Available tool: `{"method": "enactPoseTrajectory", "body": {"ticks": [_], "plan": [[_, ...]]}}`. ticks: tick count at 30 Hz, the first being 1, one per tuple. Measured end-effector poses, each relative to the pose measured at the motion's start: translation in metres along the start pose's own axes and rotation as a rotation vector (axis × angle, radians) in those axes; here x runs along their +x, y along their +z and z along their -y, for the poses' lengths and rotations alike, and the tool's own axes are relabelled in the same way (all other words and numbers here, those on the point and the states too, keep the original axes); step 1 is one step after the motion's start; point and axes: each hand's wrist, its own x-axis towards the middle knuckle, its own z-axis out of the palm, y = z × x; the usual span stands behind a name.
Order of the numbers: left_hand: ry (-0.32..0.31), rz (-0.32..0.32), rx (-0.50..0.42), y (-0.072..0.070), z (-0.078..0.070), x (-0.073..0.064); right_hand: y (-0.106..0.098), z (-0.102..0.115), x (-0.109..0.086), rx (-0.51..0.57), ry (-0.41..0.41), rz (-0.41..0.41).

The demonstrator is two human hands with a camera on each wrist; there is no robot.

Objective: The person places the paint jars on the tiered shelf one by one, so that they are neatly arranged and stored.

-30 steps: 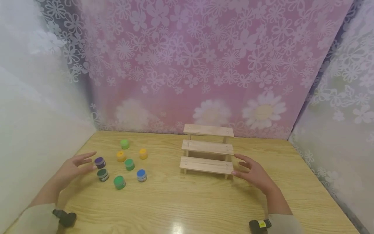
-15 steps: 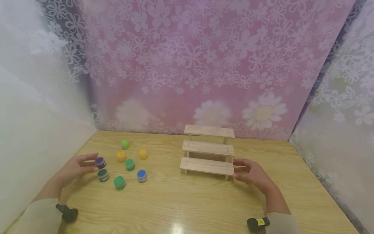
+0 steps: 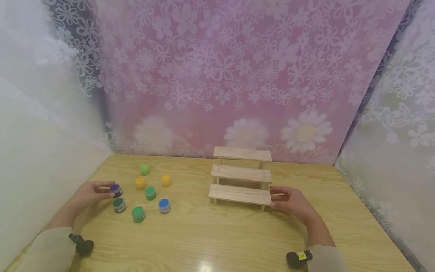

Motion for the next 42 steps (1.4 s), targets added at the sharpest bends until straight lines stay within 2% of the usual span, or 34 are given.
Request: {"method": "enactPoseTrajectory", "body": {"ticks": [13,16,22,28,35,42], "plan": [[0.003,-0.027,-0.034,0.001,0.001,0.002,-0.004,-0.002,0.007,0.02,0.042,0.036],[0.005,-0.03,-0.027,0.002,0.001,0.002,-0.004,-0.003,0.007,0.033,0.043,0.041],[0.02,-0.074,0.011,0.001,0.001,0.001,-0.003,-0.004,0.007,0.045,0.03,0.039],[-0.004,-0.09,-0.016,-0.001,0.001,-0.003,-0.002,-0.004,0.008,0.049,0.025,0.037],[-0.034,-0.092,-0.085,-0.003,-0.005,-0.004,-0.002,-0.005,0.009,0.069,0.038,0.039],[-0.021,-0.11,-0.08,-0.003,-0.015,-0.005,-0.002,-0.006,0.008,0.069,0.047,0.034]]}}
